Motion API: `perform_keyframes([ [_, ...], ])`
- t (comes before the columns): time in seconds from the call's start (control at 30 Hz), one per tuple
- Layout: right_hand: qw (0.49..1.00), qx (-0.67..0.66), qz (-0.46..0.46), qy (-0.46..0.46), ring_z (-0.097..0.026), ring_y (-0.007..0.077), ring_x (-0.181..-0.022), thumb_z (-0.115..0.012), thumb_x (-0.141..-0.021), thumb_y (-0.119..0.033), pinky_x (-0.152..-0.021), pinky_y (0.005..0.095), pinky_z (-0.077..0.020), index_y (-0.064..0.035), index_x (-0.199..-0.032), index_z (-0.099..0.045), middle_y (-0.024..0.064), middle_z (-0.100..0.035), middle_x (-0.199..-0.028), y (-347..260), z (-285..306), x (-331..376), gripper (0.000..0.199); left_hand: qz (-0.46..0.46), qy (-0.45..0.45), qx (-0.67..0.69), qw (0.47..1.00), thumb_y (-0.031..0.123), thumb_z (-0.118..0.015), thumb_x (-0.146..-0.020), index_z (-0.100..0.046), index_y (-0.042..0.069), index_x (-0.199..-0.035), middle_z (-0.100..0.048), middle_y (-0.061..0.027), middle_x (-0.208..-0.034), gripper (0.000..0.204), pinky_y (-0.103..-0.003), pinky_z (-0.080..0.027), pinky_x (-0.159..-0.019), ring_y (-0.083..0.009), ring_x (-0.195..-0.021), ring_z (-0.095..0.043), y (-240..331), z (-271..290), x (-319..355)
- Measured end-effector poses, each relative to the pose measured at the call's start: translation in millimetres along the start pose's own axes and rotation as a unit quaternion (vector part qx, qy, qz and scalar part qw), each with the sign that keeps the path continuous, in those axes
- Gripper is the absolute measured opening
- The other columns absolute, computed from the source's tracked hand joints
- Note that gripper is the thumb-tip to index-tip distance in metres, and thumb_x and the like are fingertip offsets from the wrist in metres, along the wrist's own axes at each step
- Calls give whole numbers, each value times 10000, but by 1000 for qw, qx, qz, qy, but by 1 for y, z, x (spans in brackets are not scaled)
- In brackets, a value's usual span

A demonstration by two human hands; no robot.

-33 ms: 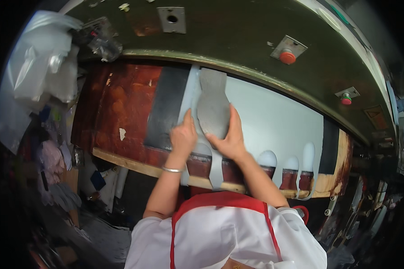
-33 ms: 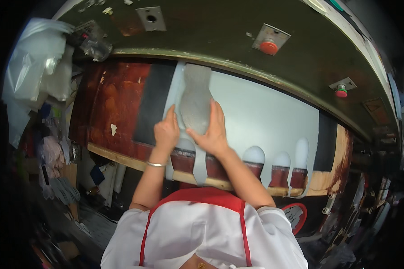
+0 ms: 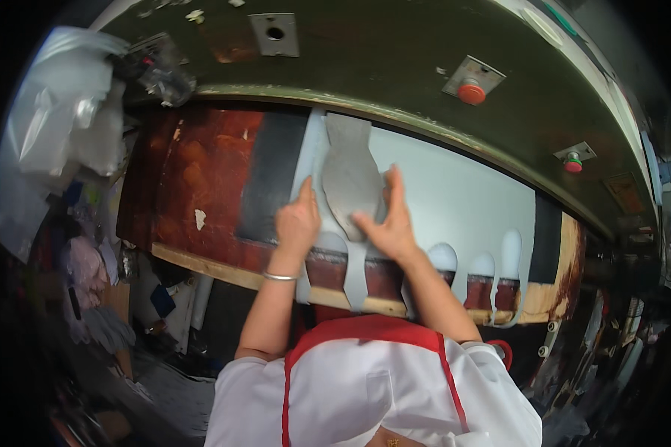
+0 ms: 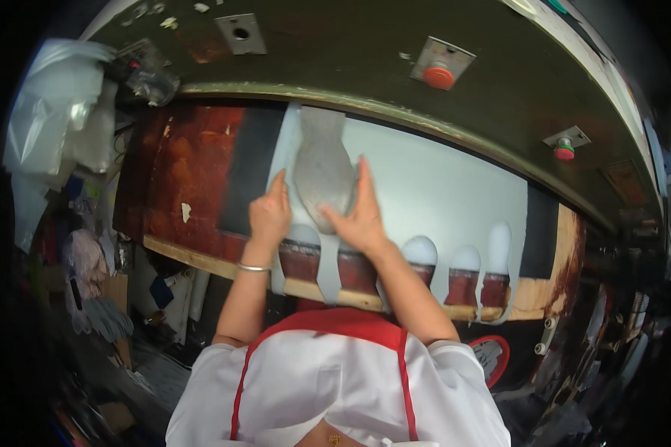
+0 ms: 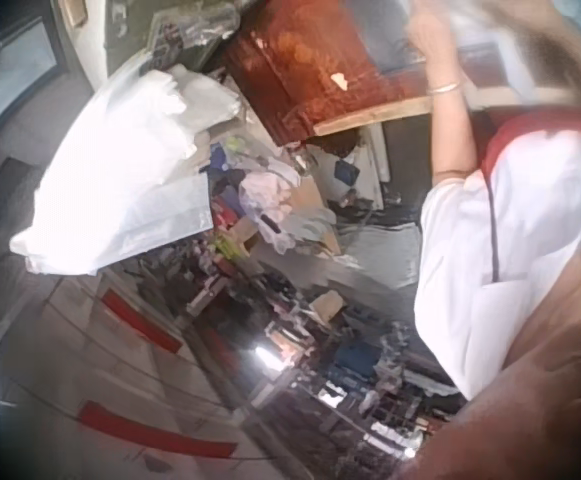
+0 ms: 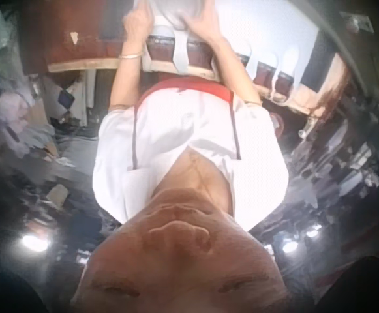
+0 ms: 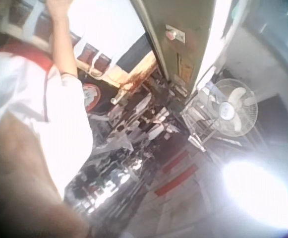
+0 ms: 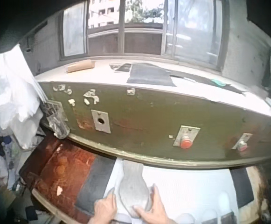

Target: The person places a sheet of gray material on a hydraulic cutting press, aligns a shoe-shaped template, and presses the machine to cut multiple insoles. They remove the cut pieces, stack them, and repeat the process with new sheets.

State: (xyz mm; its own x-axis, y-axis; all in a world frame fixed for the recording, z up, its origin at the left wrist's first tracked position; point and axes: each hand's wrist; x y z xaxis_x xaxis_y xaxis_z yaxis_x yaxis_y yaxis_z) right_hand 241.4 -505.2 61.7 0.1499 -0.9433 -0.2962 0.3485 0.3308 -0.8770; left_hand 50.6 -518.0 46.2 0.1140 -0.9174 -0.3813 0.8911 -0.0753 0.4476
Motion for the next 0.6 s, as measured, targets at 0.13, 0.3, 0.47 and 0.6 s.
perform_keyframes([
  [0.13,951,77,13,300,-373,298,-1286,-554,-918,-256,-1037,397,-333,-13,-1437,-200,209,-360,-1392,31,114,35,673,84,38,27,995,192,-540,-902,-600,69,-1028,-619,-182,-647,186,-439,-478,-517,-352,-562,-614,-8,32,50],
  [0.3,820,200,-15,537,-247,371,-1350,-438,-967,-346,-1105,424,-206,107,-1415,-118,304,-207,-1448,2,262,48,713,22,-28,26,999,200,-600,-873,-582,43,-805,-558,-144,-605,173,-453,-436,-562,-342,-604,-567,-9,36,109],
  [0.47,803,248,36,540,-94,395,-1387,-477,-925,-451,-1132,445,-80,143,-1402,-41,314,-71,-1477,8,262,74,877,31,69,68,995,210,-614,-864,-572,58,-733,-537,-108,-589,205,-438,-405,-519,-330,-572,-548,-14,18,113],
  [0.6,804,272,40,528,-106,386,-1384,-514,-911,-449,-1123,439,-110,100,-1421,-24,299,-61,-1479,18,247,129,896,25,68,33,997,244,-603,-874,-579,74,-764,-546,-111,-587,204,-443,-410,-517,-340,-571,-556,-14,23,124],
])
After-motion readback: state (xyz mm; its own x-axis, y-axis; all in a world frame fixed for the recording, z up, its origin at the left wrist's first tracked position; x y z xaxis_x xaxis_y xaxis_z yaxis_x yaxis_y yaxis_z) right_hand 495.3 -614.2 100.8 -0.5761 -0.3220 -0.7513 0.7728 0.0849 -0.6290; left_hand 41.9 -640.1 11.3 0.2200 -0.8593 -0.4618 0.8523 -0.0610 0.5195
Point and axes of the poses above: each hand's wrist, its own x-axis away from the middle knuckle, its own z-axis out of the back of the hand, y = z × x
